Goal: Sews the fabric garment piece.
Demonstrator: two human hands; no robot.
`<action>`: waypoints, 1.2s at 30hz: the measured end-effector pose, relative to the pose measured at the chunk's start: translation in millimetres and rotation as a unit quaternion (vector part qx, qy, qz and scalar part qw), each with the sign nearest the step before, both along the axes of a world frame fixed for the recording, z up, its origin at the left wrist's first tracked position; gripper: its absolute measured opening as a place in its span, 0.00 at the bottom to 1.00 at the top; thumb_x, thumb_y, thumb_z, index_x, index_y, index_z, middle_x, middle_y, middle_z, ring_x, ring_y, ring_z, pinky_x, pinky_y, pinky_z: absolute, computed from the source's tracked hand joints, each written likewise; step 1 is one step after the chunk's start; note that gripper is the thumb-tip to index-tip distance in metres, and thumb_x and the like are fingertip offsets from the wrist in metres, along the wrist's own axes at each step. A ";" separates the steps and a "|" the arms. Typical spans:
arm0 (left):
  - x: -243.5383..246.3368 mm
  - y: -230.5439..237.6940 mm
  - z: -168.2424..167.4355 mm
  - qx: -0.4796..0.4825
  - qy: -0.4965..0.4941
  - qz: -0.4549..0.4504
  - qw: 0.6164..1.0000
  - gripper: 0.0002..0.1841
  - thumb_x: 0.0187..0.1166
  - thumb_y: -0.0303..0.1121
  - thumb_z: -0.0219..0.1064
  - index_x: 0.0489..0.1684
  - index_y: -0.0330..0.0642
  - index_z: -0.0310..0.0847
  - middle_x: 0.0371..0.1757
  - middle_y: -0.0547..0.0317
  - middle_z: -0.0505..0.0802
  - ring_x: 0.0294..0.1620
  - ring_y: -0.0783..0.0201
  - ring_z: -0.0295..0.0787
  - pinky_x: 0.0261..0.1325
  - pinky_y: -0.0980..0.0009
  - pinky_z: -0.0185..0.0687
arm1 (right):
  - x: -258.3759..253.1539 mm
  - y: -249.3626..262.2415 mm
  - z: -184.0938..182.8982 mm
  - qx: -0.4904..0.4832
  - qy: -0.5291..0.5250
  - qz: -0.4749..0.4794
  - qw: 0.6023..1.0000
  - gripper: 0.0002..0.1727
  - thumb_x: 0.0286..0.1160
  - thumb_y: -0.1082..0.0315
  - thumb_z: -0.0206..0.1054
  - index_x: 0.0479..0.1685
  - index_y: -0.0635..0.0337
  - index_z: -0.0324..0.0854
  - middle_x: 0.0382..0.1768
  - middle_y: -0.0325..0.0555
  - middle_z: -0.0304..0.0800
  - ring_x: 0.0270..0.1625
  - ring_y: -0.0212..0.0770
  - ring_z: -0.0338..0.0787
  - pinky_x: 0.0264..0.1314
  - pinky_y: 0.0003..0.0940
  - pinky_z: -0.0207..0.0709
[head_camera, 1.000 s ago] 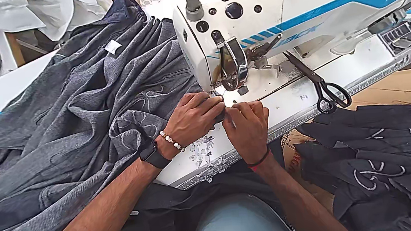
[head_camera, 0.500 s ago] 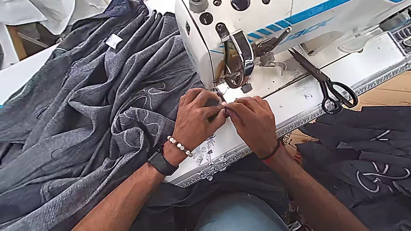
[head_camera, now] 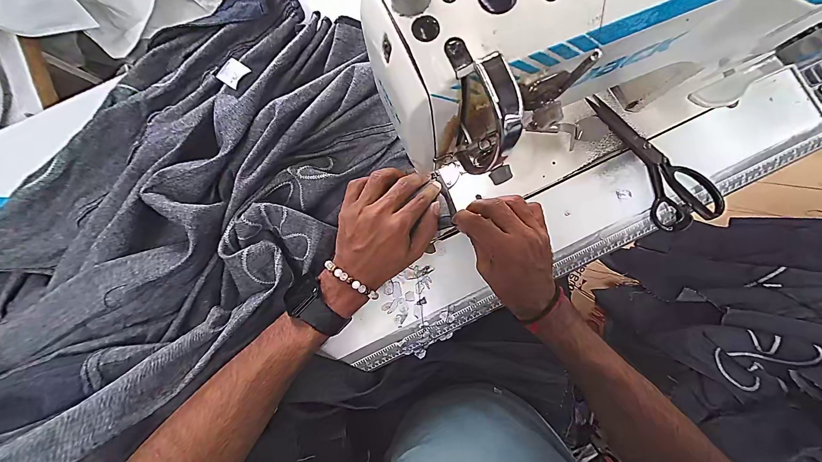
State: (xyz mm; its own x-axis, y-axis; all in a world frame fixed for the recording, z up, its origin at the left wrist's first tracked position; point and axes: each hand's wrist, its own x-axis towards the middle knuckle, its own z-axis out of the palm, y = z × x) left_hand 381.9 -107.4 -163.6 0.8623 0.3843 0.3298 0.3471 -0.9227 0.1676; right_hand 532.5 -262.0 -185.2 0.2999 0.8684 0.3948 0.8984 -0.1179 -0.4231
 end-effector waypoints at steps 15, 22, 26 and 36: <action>-7.6 -1.4 -4.7 0.000 0.046 0.010 0.999 0.23 0.89 0.48 0.48 0.76 0.64 0.83 0.77 0.65 0.85 0.79 0.55 0.74 0.79 0.52 0.61 | 16.6 10.4 22.5 -0.071 -0.074 0.091 0.991 0.17 0.86 0.70 0.57 0.56 0.41 0.91 0.70 0.25 0.90 0.76 0.39 0.81 0.70 0.51 0.66; -8.7 2.4 -2.1 -0.001 0.022 -0.032 0.999 0.20 0.86 0.44 0.55 0.69 0.58 0.88 0.72 0.58 0.88 0.75 0.50 0.79 0.77 0.50 0.67 | 17.1 27.3 61.7 -0.124 -0.192 0.170 0.959 0.11 0.81 0.74 0.60 0.47 0.52 0.89 0.47 0.42 0.93 0.57 0.47 0.87 0.58 0.50 0.69; -8.4 3.7 -0.7 0.001 0.016 -0.029 0.999 0.19 0.86 0.43 0.56 0.68 0.57 0.89 0.70 0.57 0.89 0.75 0.50 0.78 0.77 0.50 0.66 | 13.9 30.7 62.5 -0.140 -0.199 0.163 0.956 0.11 0.82 0.74 0.59 0.47 0.56 0.88 0.42 0.46 0.92 0.49 0.48 0.87 0.55 0.49 0.70; -6.7 17.9 0.4 0.023 0.003 -0.067 0.998 0.17 0.84 0.38 0.58 0.63 0.50 0.90 0.64 0.55 0.91 0.72 0.49 0.80 0.76 0.50 0.67 | 13.3 39.0 24.9 -0.050 -0.163 0.044 0.984 0.13 0.84 0.69 0.60 0.54 0.47 0.91 0.57 0.36 0.96 0.58 0.43 0.90 0.59 0.48 0.71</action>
